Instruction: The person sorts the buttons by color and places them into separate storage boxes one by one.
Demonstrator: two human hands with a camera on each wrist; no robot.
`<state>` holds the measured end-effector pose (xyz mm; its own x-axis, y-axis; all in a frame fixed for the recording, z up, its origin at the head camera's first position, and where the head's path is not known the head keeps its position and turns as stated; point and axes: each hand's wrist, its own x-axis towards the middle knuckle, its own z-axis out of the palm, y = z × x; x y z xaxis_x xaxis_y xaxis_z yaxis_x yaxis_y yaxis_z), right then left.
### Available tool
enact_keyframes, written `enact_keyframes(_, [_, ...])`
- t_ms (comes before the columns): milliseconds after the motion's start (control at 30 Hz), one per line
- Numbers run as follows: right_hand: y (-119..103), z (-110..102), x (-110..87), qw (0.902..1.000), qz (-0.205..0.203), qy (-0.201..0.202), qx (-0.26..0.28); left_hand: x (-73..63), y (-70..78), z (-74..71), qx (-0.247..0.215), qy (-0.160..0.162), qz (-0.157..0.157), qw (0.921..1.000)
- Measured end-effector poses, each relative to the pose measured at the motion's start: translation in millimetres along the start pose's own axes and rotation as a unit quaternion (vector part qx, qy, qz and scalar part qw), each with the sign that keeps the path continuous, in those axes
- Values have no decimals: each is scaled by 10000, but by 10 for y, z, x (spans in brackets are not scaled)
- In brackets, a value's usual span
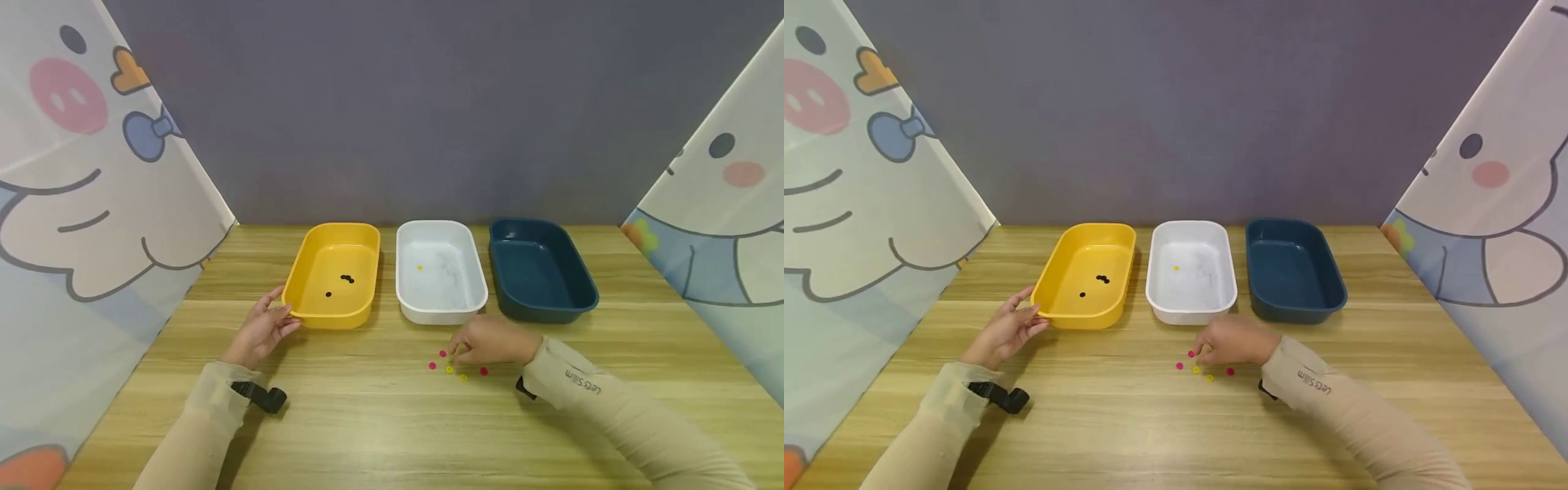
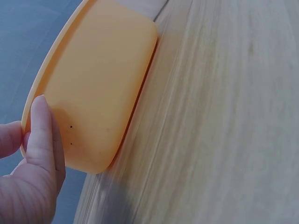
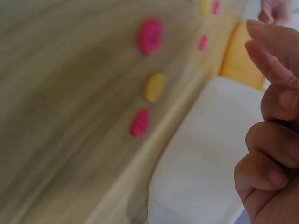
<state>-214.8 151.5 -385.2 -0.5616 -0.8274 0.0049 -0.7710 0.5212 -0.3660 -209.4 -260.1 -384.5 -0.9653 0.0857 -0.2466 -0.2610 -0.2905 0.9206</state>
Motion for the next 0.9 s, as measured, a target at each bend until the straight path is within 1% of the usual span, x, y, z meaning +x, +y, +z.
enact_keyframes(100, [-11,68,6,9986,-49,-216,-490,8,-16,0,21,-33,43,10000])
enact_keyframes(133, [-16,93,5,9977,-122,-255,-620,7,-24,-2,18,-42,37,10000])
enact_keyframes(233, [-17,191,-5,9950,-234,-367,-899,-4,-61,-12,34,-46,-56,10000])
enact_keyframes(333, [-25,272,-11,9930,-451,-287,-1058,-6,-89,-14,95,-57,-92,9999])
enact_keyframes(500, [-47,292,-3,9880,-645,-11,-1404,33,-69,14,232,-169,136,9995])
enact_keyframes(567, [-63,274,15,9865,-729,64,-1466,32,-48,18,249,-147,144,9995])
enact_keyframes(667, [-80,249,59,9865,-752,88,-1452,9,-24,6,274,-14,121,9996])
enact_keyframes(767, [-85,232,93,9876,-642,28,-1431,-15,-13,-9,271,62,117,9995])
enact_keyframes(900, [-90,206,108,9883,-470,-31,-1449,-18,-19,-7,198,47,113,9997])
